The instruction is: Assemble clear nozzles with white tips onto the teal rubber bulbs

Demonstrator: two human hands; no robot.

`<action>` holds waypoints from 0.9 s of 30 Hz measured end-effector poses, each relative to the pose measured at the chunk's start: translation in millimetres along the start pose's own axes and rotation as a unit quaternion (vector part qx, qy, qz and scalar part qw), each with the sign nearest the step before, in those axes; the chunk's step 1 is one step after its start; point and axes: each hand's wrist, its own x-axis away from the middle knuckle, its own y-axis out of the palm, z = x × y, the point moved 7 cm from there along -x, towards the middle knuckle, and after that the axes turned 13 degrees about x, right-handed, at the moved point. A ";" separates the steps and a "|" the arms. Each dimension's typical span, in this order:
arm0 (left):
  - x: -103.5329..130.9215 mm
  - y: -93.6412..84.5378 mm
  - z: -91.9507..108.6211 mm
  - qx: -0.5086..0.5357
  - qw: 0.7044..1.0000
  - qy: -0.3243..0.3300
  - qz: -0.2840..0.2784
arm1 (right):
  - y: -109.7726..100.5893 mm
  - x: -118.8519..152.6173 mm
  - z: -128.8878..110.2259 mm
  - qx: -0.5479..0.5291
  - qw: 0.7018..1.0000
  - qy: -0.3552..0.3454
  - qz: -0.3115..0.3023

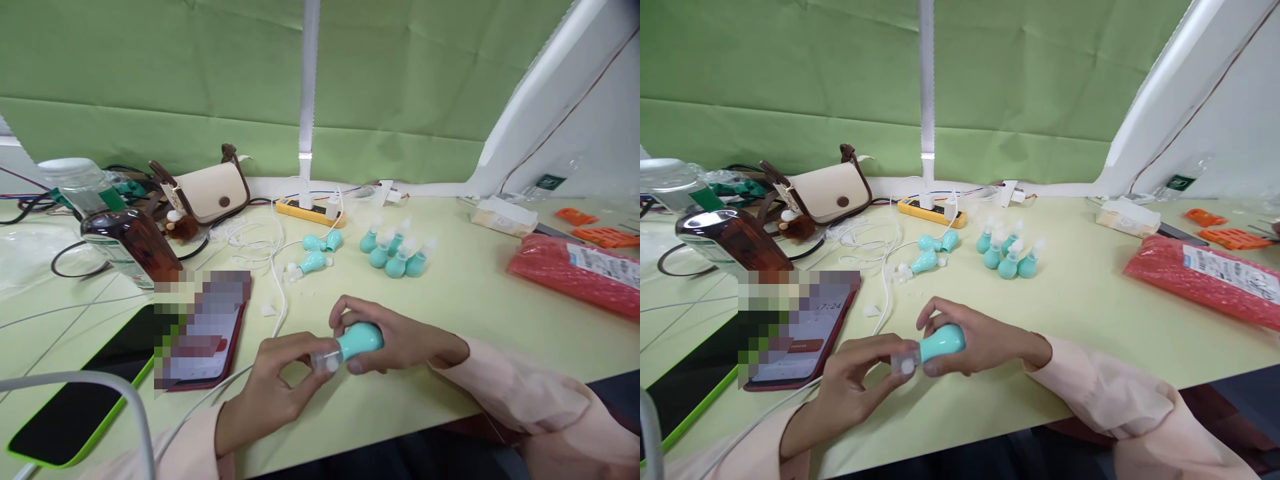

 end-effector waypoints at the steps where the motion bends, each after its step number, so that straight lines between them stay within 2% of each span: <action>1: -0.8 -5.4 -6.2 0.024 0.998 -0.038 0.039 | -4.1 -1.4 -1.4 -0.008 1.000 -0.019 0.011; 2: -1.0 -10.8 -12.3 0.046 0.993 -0.074 0.077 | -11.1 -2.1 -3.5 -0.008 0.998 -0.044 0.036; 4: -1.1 -18.9 -21.1 0.071 0.982 -0.122 0.127 | -33.2 0.2 -7.4 0.042 0.986 -0.090 0.132; 6: -2.4 -23.5 -24.0 0.065 0.979 -0.130 0.141 | -54.3 6.4 -7.5 0.156 0.959 -0.095 0.216; 7: -3.2 -24.9 -23.9 0.056 0.981 -0.123 0.142 | -60.5 8.3 -5.1 0.221 0.946 -0.080 0.225; 8: -4.2 -25.7 -23.1 0.046 0.983 -0.111 0.140 | -63.2 8.8 -0.7 0.284 0.935 -0.060 0.207; 11: -6.2 -25.1 -20.0 0.033 0.988 -0.081 0.130 | -59.9 7.3 19.9 0.406 0.909 0.003 0.094; 14: -6.3 -15.4 -24.6 0.067 0.985 -0.134 0.081 | -52.3 4.3 31.6 0.441 0.897 0.016 0.034; 17: -3.7 -1.6 -26.6 0.100 0.975 -0.200 0.013 | -44.4 1.0 25.2 0.403 0.914 -0.022 0.032; 19: -3.1 4.6 -22.3 0.087 0.975 -0.205 -0.024 | -44.0 1.6 12.9 0.312 0.945 -0.057 0.079; 21: -2.3 8.1 -18.9 0.059 0.975 -0.207 -0.050 | -44.5 4.6 1.4 0.174 0.971 -0.094 0.138; 24: 2.7 10.2 -18.6 0.016 0.970 -0.226 -0.084 | -38.3 7.2 -6.3 0.013 0.971 -0.141 0.192; 27: 9.9 7.4 -17.0 -0.048 0.972 -0.204 -0.104 | -27.0 4.3 -6.4 -0.029 0.964 -0.170 0.204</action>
